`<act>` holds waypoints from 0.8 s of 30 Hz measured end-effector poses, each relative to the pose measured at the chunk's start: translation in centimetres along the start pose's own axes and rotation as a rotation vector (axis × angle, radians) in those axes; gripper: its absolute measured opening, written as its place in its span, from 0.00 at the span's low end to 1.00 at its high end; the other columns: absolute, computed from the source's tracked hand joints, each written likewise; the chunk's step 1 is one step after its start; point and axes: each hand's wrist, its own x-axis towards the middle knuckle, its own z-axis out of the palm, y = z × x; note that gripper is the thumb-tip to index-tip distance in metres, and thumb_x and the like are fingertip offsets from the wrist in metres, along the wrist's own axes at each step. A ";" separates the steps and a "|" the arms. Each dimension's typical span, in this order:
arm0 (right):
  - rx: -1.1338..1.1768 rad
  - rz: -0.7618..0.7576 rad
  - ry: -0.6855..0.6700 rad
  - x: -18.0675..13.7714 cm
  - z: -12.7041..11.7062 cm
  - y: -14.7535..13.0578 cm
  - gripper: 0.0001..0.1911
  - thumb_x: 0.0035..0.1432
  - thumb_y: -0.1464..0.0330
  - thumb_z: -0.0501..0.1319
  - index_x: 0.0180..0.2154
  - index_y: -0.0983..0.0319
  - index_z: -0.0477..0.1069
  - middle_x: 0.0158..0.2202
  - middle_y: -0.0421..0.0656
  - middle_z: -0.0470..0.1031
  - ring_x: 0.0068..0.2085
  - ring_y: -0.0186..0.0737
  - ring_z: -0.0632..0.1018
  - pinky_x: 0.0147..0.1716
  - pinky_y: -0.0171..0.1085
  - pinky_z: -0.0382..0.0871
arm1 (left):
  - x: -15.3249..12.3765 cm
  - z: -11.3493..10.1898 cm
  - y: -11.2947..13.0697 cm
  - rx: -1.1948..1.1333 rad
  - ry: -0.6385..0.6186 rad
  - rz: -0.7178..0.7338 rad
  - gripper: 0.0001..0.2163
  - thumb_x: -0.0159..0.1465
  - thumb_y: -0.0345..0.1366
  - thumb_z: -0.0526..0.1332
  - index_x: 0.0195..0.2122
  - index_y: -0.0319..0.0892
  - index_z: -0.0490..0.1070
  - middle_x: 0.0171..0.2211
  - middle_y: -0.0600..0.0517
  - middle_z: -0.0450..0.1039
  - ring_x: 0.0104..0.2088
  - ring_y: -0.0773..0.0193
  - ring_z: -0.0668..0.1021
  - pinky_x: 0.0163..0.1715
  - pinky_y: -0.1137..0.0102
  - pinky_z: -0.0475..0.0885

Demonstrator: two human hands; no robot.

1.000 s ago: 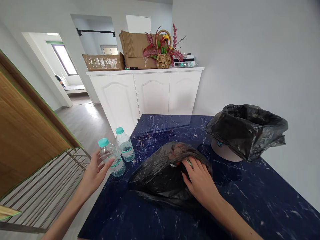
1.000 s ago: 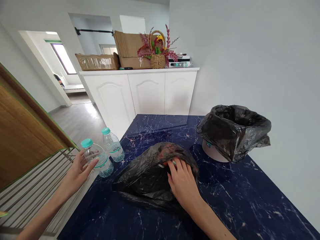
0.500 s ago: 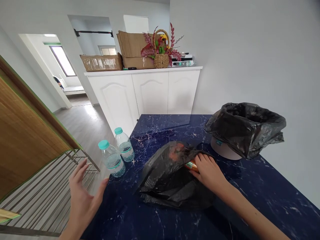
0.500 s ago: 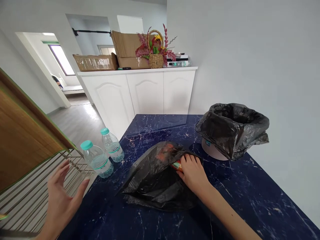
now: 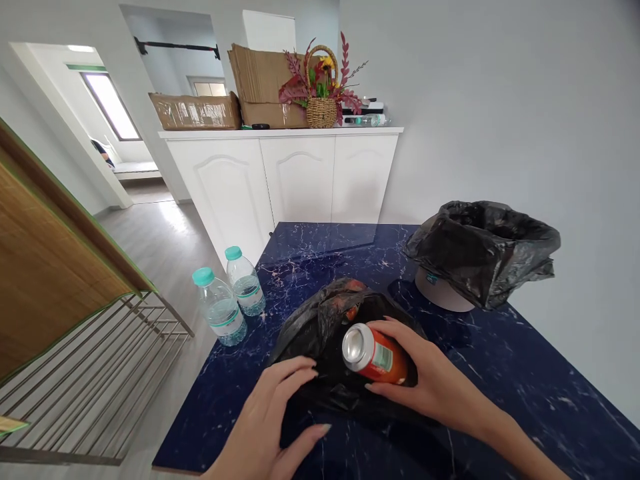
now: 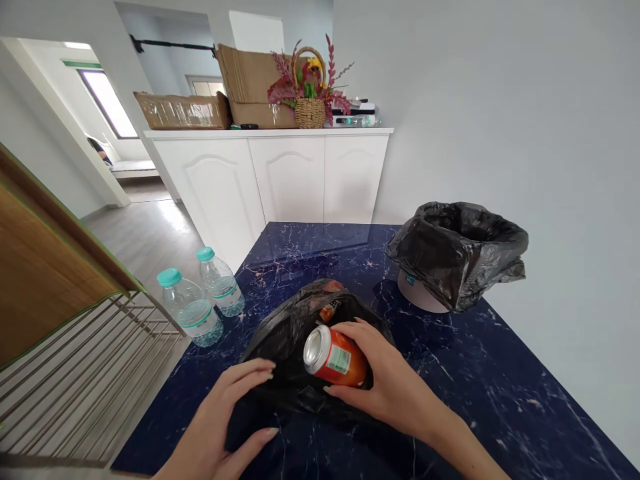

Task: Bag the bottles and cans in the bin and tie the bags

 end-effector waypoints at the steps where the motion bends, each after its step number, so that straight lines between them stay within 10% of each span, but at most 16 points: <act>1: -0.019 -0.035 0.002 0.0 0.0 -0.6 0.36 0.64 0.56 0.69 0.70 0.49 0.63 0.68 0.48 0.72 0.70 0.60 0.70 0.64 0.56 0.73 | 0.9 0.4 0.5 -0.027 -0.004 -0.027 0.32 0.70 0.41 0.67 0.72 0.58 0.57 0.67 0.40 0.70 0.65 0.43 0.76 0.60 0.48 0.80; 4: -0.062 -0.119 -0.027 0.2 0.2 -2.6 0.38 0.64 0.61 0.70 0.71 0.48 0.63 0.67 0.47 0.72 0.69 0.58 0.71 0.67 0.58 0.68 | 3.5 0.7 1.5 -0.005 -0.039 -0.011 0.43 0.67 0.49 0.71 0.77 0.62 0.46 0.73 0.42 0.62 0.69 0.38 0.71 0.64 0.43 0.76; 9: 0.069 -0.106 -0.089 0.8 0.1 -4.5 0.44 0.61 0.57 0.73 0.73 0.50 0.59 0.67 0.50 0.72 0.66 0.58 0.73 0.66 0.56 0.70 | 4.7 0.2 1.3 0.122 -0.107 0.105 0.42 0.67 0.38 0.71 0.77 0.62 0.50 0.64 0.43 0.76 0.58 0.37 0.82 0.57 0.42 0.81; 18: 0.256 -0.004 -0.242 0.6 1.5 -2.9 0.43 0.71 0.56 0.65 0.77 0.41 0.44 0.67 0.45 0.73 0.62 0.48 0.79 0.61 0.48 0.75 | -3.7 -1.6 -3.4 -0.616 0.131 -0.806 0.33 0.61 0.65 0.67 0.60 0.49 0.75 0.53 0.42 0.84 0.56 0.38 0.84 0.62 0.46 0.77; 24: 0.009 -0.047 -0.249 0.8 3.3 -1.0 0.31 0.76 0.57 0.58 0.74 0.43 0.54 0.65 0.43 0.75 0.64 0.48 0.78 0.61 0.47 0.76 | -8.0 -3.5 -6.6 -0.581 0.337 -0.884 0.34 0.63 0.65 0.64 0.62 0.47 0.75 0.57 0.40 0.82 0.61 0.35 0.80 0.65 0.43 0.73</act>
